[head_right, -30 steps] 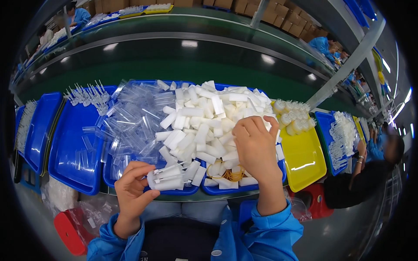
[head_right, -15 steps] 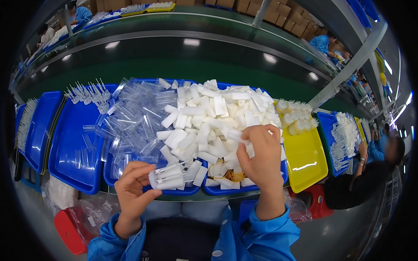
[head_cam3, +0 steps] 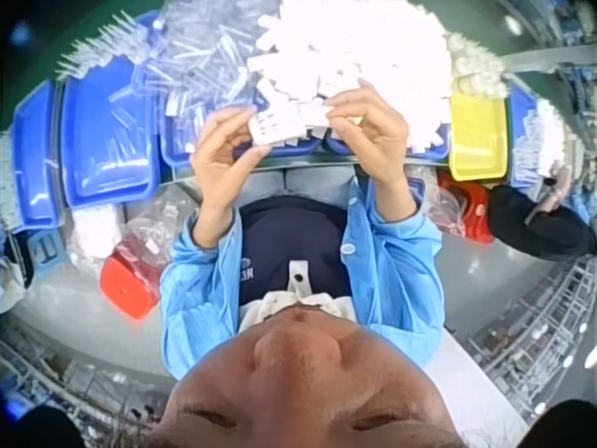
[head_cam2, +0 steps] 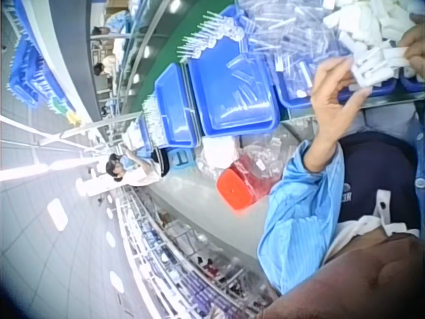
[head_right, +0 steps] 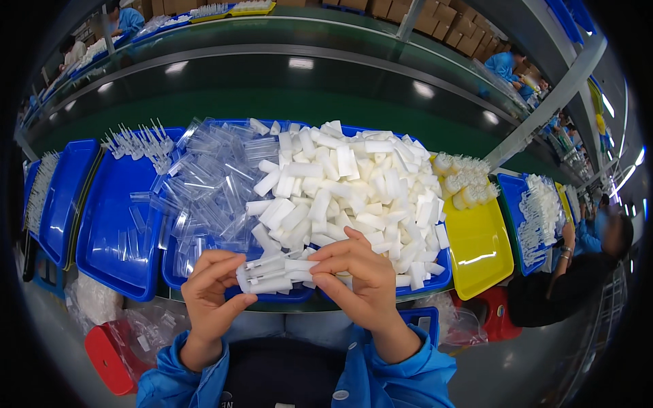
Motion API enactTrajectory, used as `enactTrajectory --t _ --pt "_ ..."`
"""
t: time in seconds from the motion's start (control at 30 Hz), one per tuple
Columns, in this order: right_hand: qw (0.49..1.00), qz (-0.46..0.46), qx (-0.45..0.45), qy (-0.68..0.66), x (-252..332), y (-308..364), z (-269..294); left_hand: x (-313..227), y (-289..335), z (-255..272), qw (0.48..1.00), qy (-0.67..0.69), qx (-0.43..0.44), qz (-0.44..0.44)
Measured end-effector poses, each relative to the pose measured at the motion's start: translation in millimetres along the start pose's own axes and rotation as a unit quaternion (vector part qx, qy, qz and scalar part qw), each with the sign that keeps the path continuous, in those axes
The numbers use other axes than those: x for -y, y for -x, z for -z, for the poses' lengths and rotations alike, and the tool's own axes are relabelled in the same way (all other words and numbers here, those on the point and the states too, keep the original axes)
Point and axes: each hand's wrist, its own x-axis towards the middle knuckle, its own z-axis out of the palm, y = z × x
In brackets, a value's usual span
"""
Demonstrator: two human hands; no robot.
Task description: The person inserts white plastic cylindrical pieces into clear plastic tubes. They pick up a white piece from a blue bin, place it into a clear tube, and then place the assembled unit into a separate blue bin. This repetitive assembly process continues throughout the video.
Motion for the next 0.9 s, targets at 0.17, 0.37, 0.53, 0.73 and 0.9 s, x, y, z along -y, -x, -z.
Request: enactTrajectory --t 0.17,0.37,0.53,0.73,0.9 --pt "0.998 -0.043 0.016 -0.053 4.7 -0.1 -6.8 -0.2 0.8 1.8 0.999 -0.026 0.02 0.01" --pt "0.999 0.007 0.04 0.007 12.9 -3.1 -5.8 -3.0 0.5 7.4 0.996 -0.056 0.055 0.029" --pt "0.998 -0.011 0.06 -0.012 15.3 -2.5 -16.0 -7.0 -0.4 5.2 0.996 -0.059 0.062 0.029" --pt "0.998 0.006 0.069 -0.01 9.0 -1.5 -24.3 -3.2 1.2 7.4 0.994 -0.08 0.074 0.033" --pt "0.994 0.036 0.073 0.07 11.4 -2.1 -27.5 -2.6 -1.9 5.3 0.996 -0.059 0.058 0.033"
